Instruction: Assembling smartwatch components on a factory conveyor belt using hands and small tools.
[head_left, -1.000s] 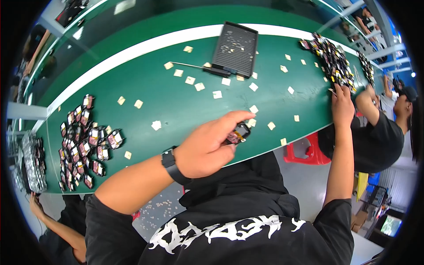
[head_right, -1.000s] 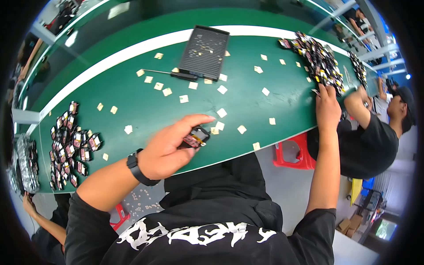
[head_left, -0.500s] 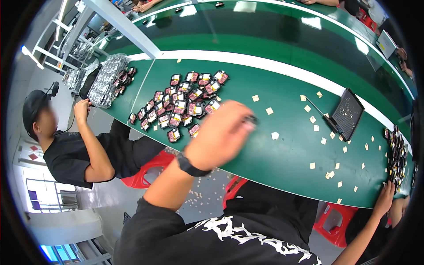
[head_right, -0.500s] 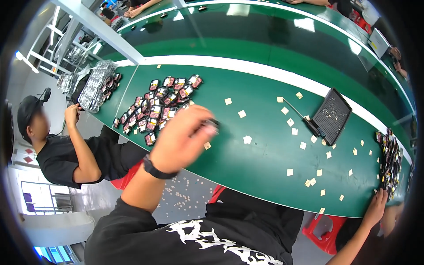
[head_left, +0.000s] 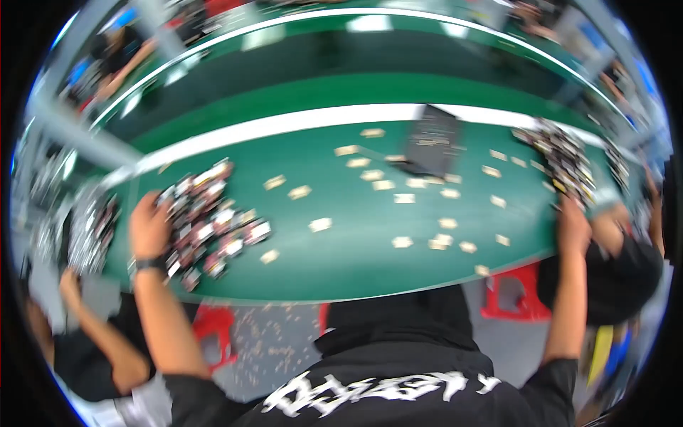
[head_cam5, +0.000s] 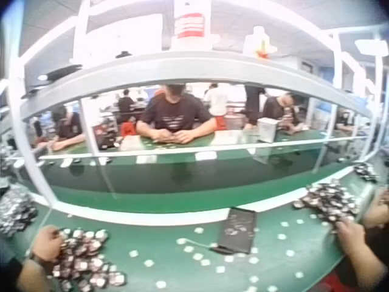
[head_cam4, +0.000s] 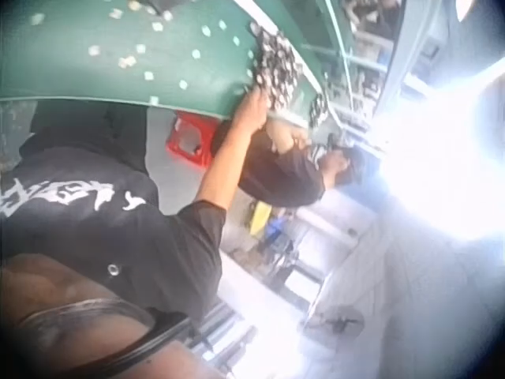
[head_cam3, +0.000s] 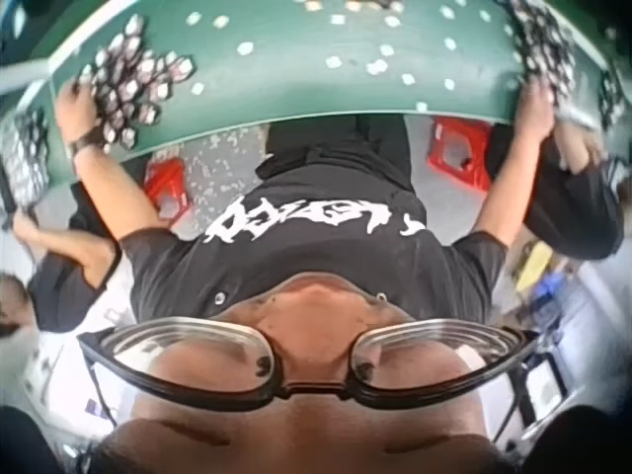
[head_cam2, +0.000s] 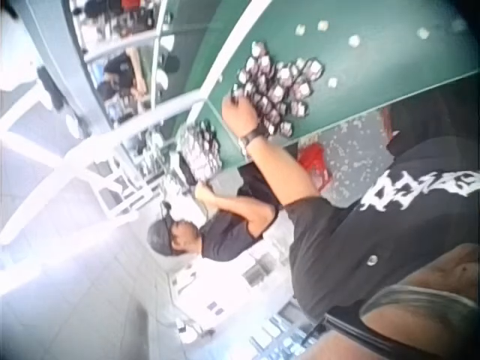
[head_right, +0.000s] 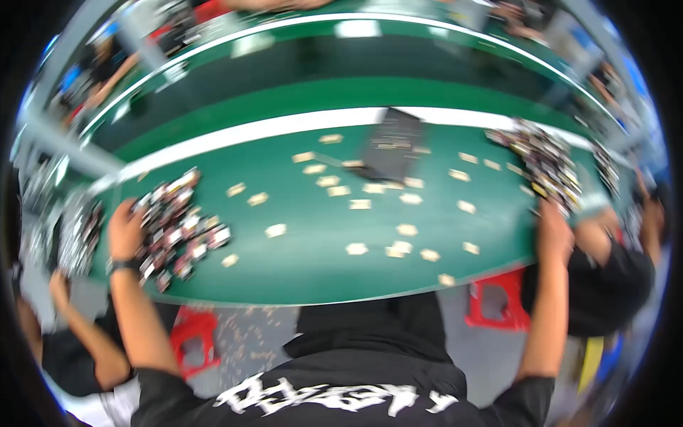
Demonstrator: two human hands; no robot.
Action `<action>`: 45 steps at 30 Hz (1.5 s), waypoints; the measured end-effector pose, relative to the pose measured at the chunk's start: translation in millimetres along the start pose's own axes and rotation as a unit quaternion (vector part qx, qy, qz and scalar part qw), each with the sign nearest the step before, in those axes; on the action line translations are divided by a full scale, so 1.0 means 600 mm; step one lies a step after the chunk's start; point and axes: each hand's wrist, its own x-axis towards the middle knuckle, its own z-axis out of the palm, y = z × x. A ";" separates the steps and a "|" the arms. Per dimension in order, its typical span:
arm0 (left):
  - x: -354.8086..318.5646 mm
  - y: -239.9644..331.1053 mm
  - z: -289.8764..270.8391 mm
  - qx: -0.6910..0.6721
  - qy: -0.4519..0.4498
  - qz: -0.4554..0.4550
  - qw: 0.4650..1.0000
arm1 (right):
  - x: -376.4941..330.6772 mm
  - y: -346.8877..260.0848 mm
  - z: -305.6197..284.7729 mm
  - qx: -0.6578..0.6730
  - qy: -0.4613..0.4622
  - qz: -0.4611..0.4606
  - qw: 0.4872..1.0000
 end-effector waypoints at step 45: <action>-0.188 0.412 0.210 -0.424 -0.539 0.017 0.728 | -0.091 -0.280 -0.171 0.181 0.351 -0.389 0.832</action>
